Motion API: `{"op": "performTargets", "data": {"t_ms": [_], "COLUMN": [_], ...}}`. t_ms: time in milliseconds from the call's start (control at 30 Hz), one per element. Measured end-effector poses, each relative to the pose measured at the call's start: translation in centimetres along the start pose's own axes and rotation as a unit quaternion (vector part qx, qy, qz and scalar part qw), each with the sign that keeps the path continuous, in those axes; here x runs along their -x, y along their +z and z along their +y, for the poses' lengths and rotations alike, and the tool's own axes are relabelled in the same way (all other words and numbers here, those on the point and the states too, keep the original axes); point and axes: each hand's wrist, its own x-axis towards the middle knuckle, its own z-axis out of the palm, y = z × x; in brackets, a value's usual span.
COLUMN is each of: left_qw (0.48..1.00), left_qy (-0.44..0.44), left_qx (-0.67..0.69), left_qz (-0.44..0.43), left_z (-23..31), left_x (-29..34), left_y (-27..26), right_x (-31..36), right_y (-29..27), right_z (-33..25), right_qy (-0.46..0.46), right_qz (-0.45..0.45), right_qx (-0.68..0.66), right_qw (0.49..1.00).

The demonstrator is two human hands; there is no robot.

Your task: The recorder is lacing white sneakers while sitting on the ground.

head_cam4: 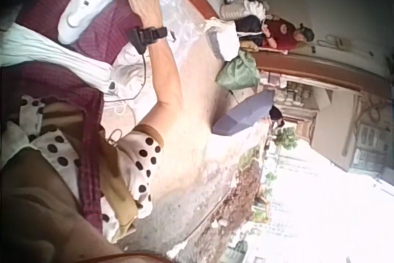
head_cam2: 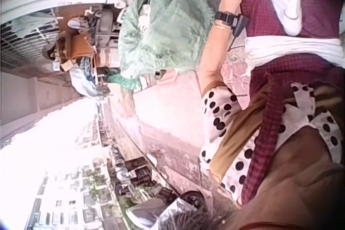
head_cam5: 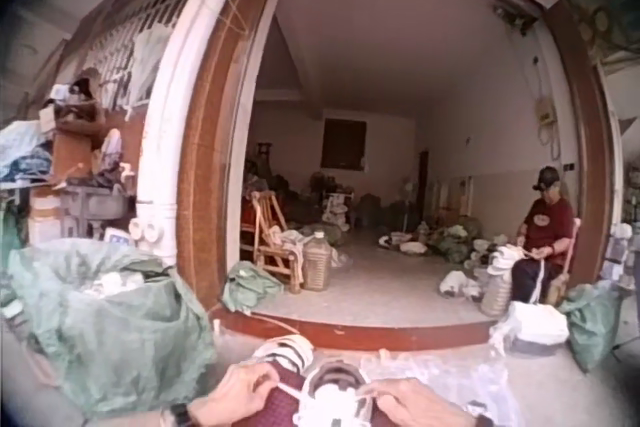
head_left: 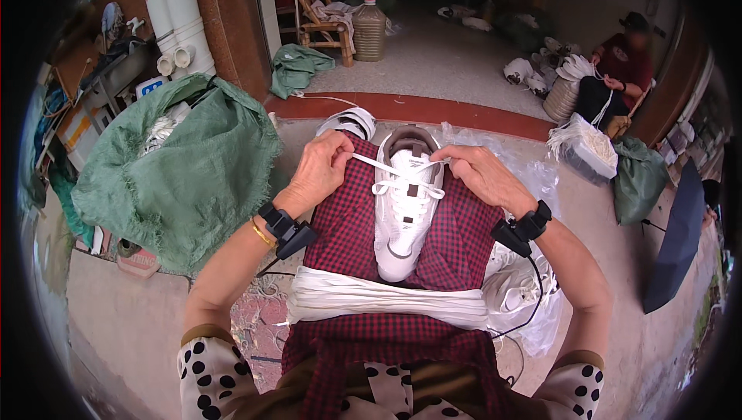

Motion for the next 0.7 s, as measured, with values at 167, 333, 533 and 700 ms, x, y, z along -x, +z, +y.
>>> {"op": "performTargets", "data": {"t_ms": [167,333,533,700], "left_qw": [0.998,0.994,0.992,0.998], "left_qy": [0.035,0.073,0.052,0.044], "left_qx": [-0.016,-0.074,-0.092,-0.047], "left_qz": [0.046,-0.040,-0.068,-0.025], "left_z": [1.3,3.3,4.0,4.4], "left_x": [0.5,1.9,2.1,1.9], "left_y": [-0.2,0.0,1.4,2.1], "right_x": [-0.2,-0.8,-1.8,-1.0], "right_y": [1.1,1.3,2.1,1.9], "right_z": [0.0,-0.1,-1.0,-0.8], "right_qy": [-0.002,-0.017,-0.076,-0.074], "right_qz": [0.018,0.013,0.066,0.043], "right_qx": [0.005,0.016,0.031,0.061], "right_qw": [1.000,1.000,0.994,0.994]}}
